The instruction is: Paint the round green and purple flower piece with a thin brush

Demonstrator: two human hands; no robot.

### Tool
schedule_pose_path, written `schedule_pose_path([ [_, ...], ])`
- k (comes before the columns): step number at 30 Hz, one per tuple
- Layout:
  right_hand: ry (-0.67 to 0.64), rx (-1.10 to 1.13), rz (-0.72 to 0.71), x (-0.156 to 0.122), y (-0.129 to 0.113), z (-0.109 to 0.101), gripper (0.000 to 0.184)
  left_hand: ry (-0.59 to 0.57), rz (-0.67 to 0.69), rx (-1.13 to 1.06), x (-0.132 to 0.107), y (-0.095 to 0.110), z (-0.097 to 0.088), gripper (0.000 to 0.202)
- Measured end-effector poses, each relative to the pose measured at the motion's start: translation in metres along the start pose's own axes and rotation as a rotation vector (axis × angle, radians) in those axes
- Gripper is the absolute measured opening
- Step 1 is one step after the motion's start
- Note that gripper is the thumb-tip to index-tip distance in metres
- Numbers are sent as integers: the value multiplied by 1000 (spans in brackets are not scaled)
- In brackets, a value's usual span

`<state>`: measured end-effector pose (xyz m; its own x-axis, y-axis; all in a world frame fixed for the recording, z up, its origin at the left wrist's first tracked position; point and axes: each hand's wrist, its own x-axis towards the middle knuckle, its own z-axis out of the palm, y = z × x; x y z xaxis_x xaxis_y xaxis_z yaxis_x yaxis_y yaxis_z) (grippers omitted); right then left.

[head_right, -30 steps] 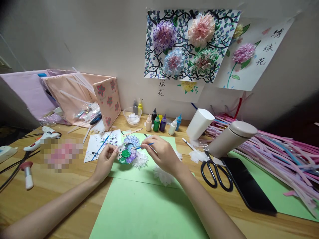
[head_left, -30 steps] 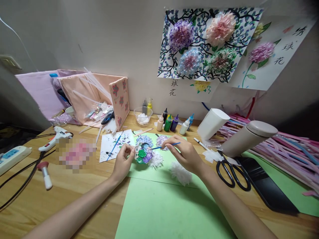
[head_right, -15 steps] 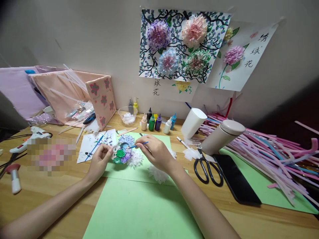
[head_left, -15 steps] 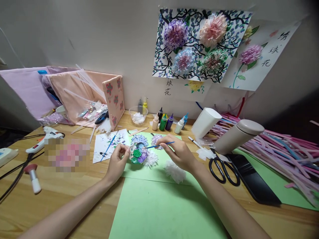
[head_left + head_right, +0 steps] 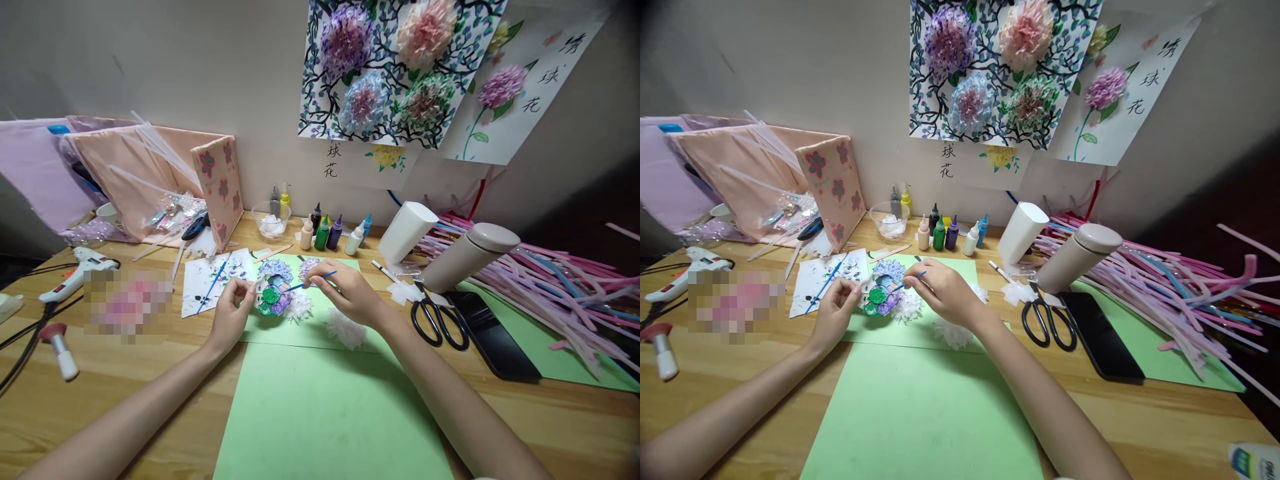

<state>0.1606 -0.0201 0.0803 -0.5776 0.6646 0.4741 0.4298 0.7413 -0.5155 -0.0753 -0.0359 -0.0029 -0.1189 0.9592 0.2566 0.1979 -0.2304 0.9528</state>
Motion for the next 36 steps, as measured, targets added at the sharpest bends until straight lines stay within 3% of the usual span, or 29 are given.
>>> schedule_pose_path([
  [7, 63, 21, 3, -1, 1, -1, 27, 7, -16, -13, 1, -1, 1, 26],
  [13, -23, -11, 1, -1, 0, -1, 27, 4, -5, -7, 0, -2, 0, 24],
  [18, 59, 42, -6, -1, 1, 1, 26, -10, 11, -8, 0, -1, 0, 20],
  [26, 8, -21, 9, 0, 2, 4, 26, 0, 15, -5, 0, -2, 0, 22],
  [33, 111, 27, -51, -2, 5, 4, 23, -7, 12, 6, 0, -1, 0, 22],
  [36, 79, -16, -59, -1, 6, 5, 24, -6, 9, 5, 0, 0, 0, 22],
])
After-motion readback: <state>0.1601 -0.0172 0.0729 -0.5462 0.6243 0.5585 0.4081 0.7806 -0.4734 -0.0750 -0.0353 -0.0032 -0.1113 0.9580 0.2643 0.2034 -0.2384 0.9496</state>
